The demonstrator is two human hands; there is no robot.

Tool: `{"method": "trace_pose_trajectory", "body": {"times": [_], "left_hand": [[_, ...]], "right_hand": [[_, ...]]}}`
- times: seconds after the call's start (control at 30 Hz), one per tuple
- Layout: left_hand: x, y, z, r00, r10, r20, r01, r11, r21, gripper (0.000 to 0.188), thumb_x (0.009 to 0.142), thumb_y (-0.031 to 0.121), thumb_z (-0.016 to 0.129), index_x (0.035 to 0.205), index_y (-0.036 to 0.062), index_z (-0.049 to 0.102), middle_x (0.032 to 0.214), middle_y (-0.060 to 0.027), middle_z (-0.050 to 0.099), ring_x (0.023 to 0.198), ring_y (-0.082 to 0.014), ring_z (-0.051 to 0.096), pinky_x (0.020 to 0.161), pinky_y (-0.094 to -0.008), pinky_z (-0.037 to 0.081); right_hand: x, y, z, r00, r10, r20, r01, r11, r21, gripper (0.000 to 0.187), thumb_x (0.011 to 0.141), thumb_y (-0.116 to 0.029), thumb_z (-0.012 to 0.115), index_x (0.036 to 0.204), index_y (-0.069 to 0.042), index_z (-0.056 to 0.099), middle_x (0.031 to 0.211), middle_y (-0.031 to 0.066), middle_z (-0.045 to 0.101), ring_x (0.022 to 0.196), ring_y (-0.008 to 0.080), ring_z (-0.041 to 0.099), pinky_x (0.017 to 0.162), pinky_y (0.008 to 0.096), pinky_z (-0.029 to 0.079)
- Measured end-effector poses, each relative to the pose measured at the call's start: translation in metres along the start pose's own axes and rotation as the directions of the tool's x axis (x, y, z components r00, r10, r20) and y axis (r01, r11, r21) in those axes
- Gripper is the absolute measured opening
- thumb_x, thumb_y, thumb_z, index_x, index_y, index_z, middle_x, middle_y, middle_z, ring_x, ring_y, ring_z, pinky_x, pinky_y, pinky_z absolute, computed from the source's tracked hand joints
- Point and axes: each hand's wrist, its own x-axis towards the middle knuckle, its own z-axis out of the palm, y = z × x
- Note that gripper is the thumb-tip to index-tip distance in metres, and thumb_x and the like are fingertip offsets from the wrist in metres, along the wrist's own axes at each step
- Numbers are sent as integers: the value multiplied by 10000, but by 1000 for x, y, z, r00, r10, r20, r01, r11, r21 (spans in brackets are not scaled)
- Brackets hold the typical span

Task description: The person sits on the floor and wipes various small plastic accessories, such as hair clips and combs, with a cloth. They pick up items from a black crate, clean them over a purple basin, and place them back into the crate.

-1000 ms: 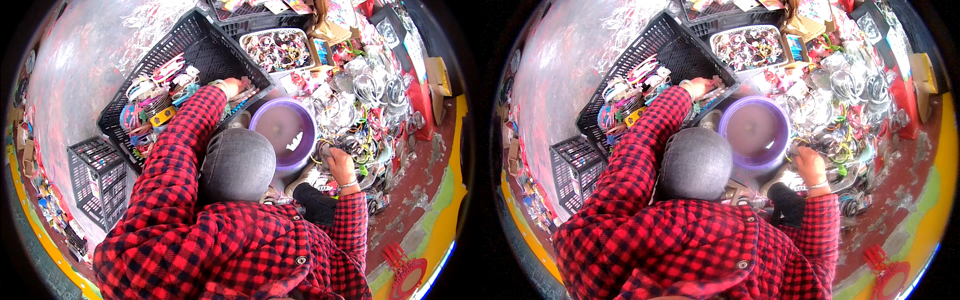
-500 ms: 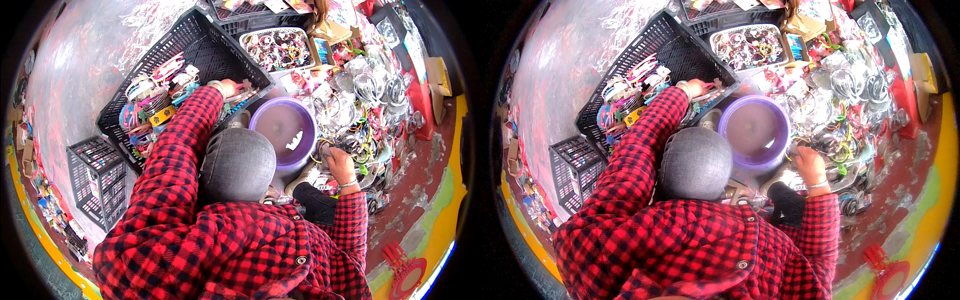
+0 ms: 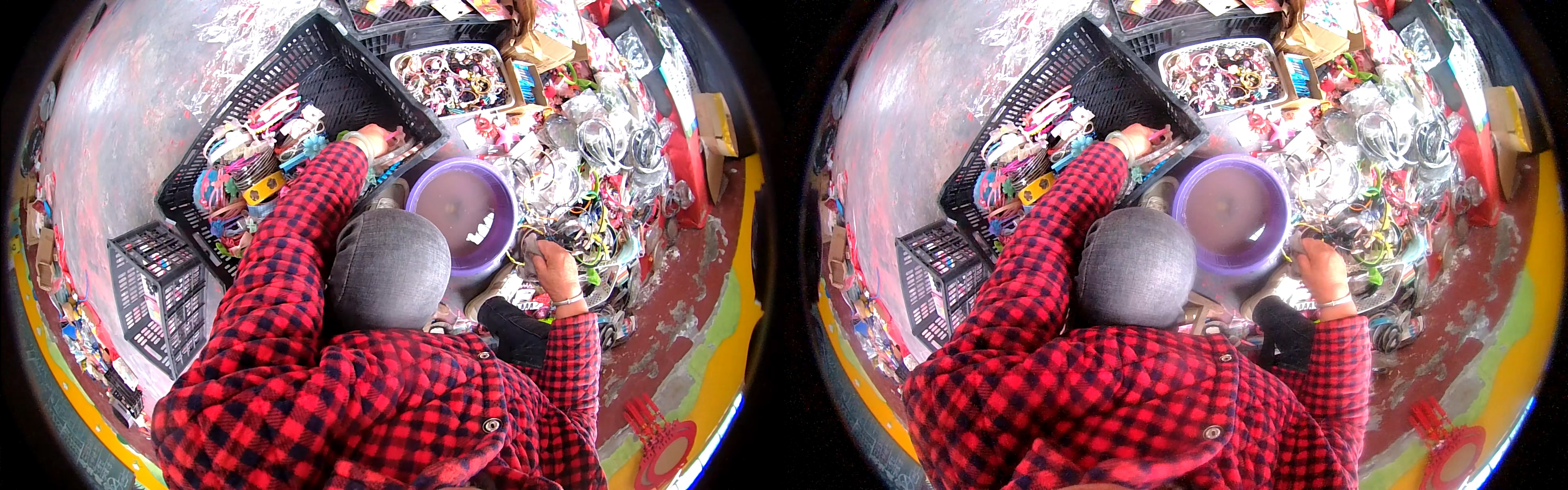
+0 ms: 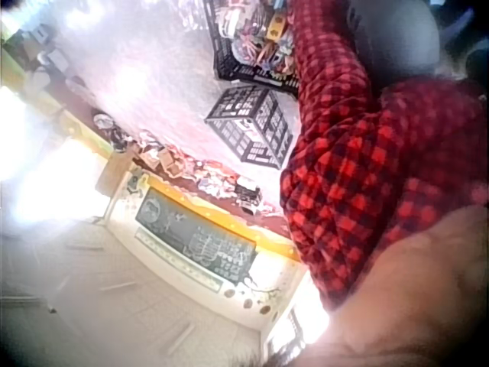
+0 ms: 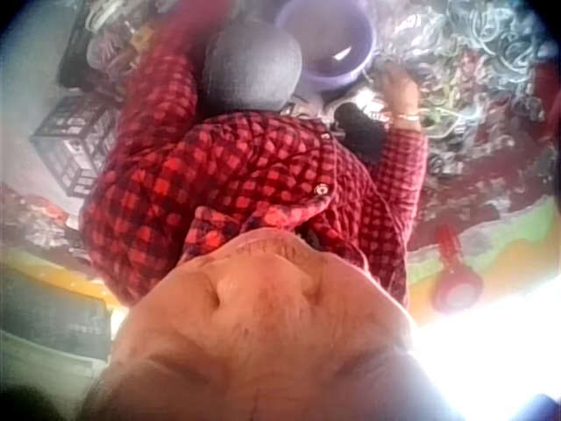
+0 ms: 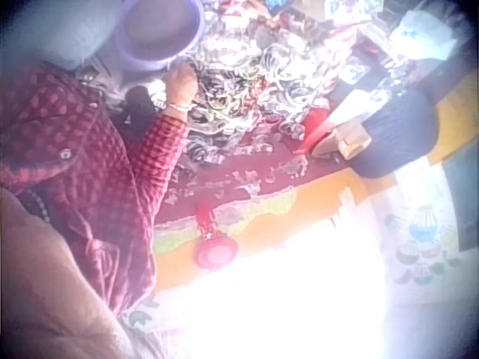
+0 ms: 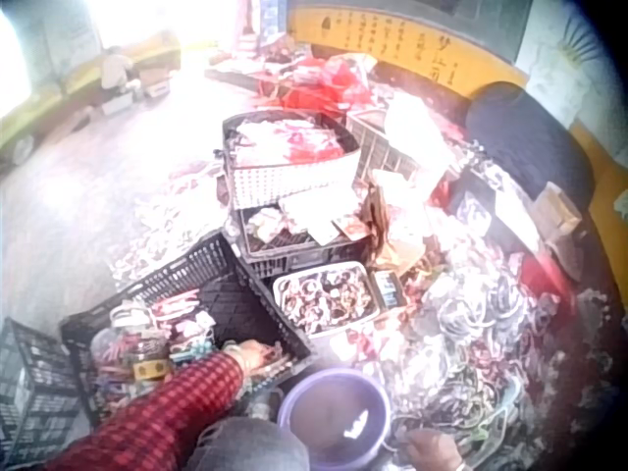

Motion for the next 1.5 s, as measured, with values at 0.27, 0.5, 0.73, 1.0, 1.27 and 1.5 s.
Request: {"method": "trace_pose_trajectory", "body": {"times": [0.27,0.5,0.73,1.0,1.27,1.5], "left_hand": [[-30,20,-24,990,-32,-137,30,999,-14,240,765,214,541,935,97,662,939,-190,624,942,-329,580,835,-368,437],[-42,36,-39,991,-132,-31,134,986,96,303,761,337,576,964,129,663,996,-148,621,956,-313,579,840,-375,433],[-29,12,-27,995,-64,-81,80,972,223,328,802,370,528,1046,176,633,1064,-119,612,1026,-294,565,886,-435,404],[-46,22,-42,995,52,-88,-11,913,408,231,810,285,480,919,144,627,935,-119,634,941,-309,583,780,-422,443],[-41,2,-49,940,231,-252,-189,965,181,186,840,207,469,959,111,575,903,-184,609,891,-381,569,743,-447,452],[-74,4,-90,941,7,-339,-173,870,-462,154,875,153,549,983,87,637,713,-16,585,600,-70,515,550,-225,432]], "right_hand": [[0,0,0,1000,18,7,-18,1000,-14,119,737,-124,517,826,-49,546,767,179,566,754,368,550,651,447,436],[-2,4,3,1000,7,-8,-8,999,-43,143,740,-137,520,847,-49,556,786,176,574,769,365,557,663,444,444],[-2,3,1,999,38,37,-36,998,-54,157,743,-140,536,858,-35,556,808,178,578,781,368,559,669,438,446],[-1,7,3,996,51,77,-47,997,-55,202,754,-146,550,912,-21,574,843,186,585,803,372,561,681,424,452],[-2,4,-2,997,36,74,-32,998,-61,208,749,-140,543,911,-13,574,843,184,591,800,367,566,685,426,455],[-5,6,-1,999,44,28,-42,998,-50,173,750,-141,514,887,-54,573,838,180,596,781,370,565,682,444,446]]}}
